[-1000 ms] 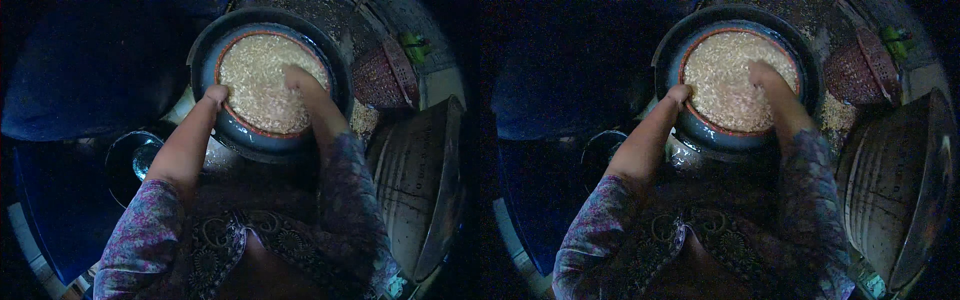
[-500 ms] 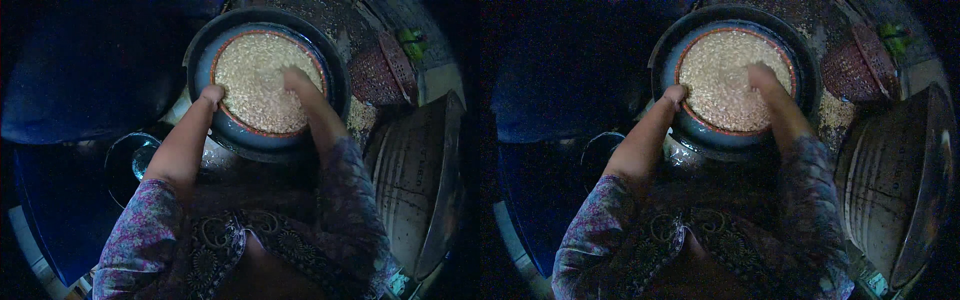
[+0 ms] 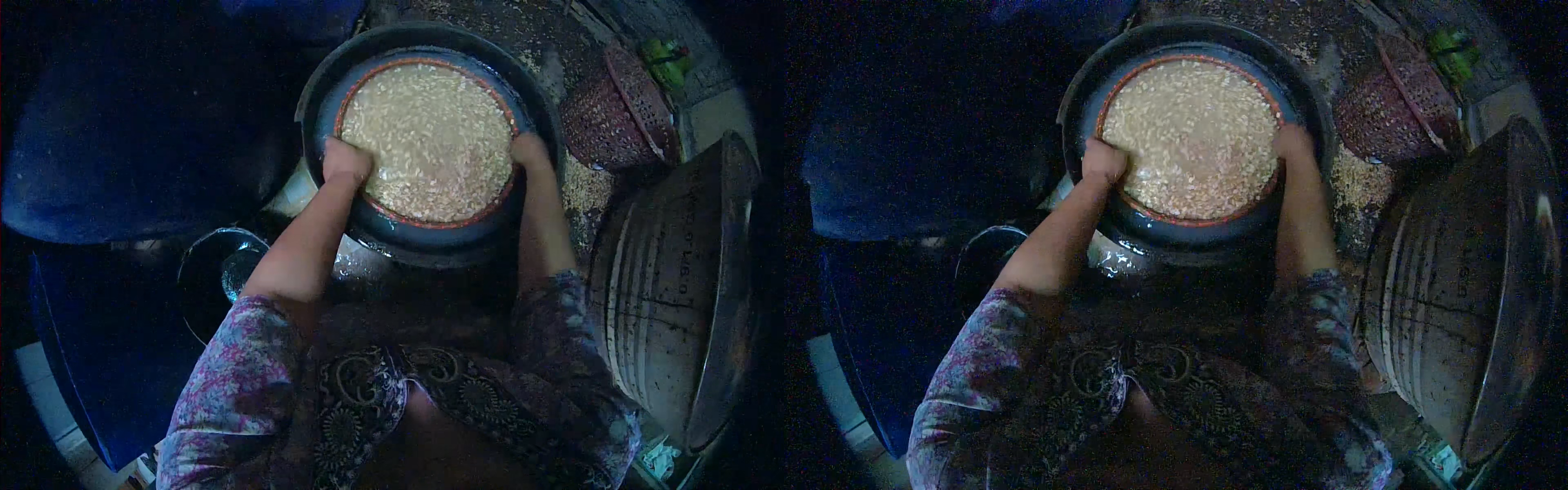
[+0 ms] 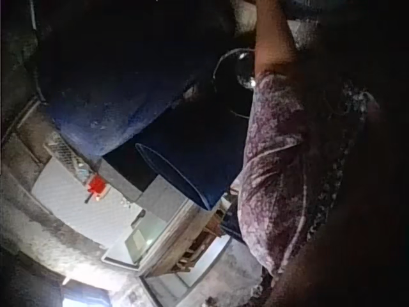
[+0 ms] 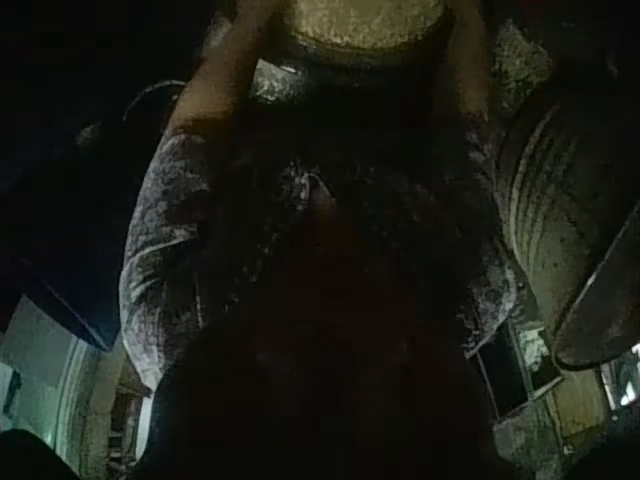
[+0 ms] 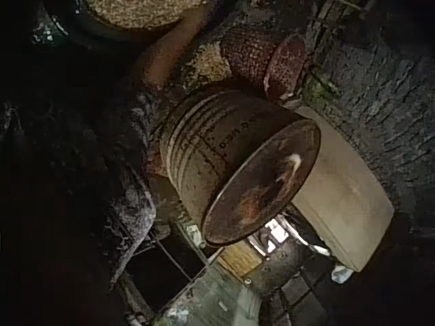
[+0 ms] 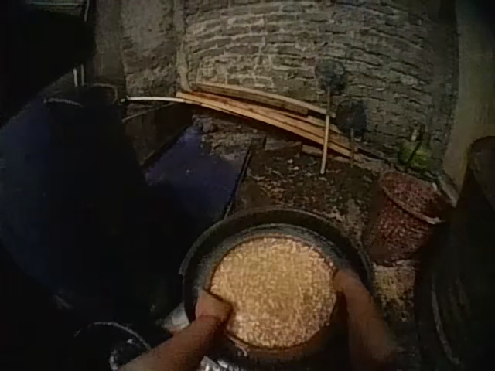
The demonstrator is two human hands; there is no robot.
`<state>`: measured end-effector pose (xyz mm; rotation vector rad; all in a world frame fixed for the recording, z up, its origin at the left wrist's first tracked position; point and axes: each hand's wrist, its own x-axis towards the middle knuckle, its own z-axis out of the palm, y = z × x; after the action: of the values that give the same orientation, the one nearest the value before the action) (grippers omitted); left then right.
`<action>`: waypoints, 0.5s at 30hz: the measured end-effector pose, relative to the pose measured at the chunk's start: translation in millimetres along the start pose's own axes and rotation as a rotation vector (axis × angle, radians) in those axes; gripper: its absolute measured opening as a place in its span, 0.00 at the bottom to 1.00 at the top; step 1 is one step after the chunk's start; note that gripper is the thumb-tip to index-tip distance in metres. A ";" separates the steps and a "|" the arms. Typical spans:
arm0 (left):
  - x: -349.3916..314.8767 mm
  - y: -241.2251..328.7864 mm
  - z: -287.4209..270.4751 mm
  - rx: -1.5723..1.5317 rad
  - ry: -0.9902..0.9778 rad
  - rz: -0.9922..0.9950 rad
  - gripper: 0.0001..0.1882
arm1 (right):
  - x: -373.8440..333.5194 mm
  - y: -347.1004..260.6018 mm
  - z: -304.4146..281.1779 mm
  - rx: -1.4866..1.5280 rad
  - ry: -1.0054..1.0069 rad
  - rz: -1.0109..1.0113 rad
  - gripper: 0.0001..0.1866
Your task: The person places a tray of soybeans into a basin of water, washes the beans by hand, and then picks through the tray of beans by hand.
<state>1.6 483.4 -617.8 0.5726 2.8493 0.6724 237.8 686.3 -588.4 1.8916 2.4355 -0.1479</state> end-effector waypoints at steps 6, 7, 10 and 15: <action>66.6 -23.5 -4.0 0.328 -0.692 0.396 0.15 | 5.8 -17.2 13.3 -0.289 -0.460 -0.391 0.12; 62.1 -15.5 7.1 0.508 -0.573 0.539 0.15 | 8.8 4.9 20.9 -0.106 -0.271 -0.186 0.12; 69.0 -9.9 -7.1 0.788 -0.514 0.730 0.16 | -2.2 11.0 24.6 0.047 -0.111 -0.081 0.13; 23.4 22.5 -41.0 0.719 -0.534 0.588 0.16 | -0.5 14.5 17.4 0.055 -0.072 -0.089 0.14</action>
<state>-22.1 495.0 -572.7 1.4549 2.3209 -0.4500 251.7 687.5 -606.3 1.7658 2.4930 -0.2842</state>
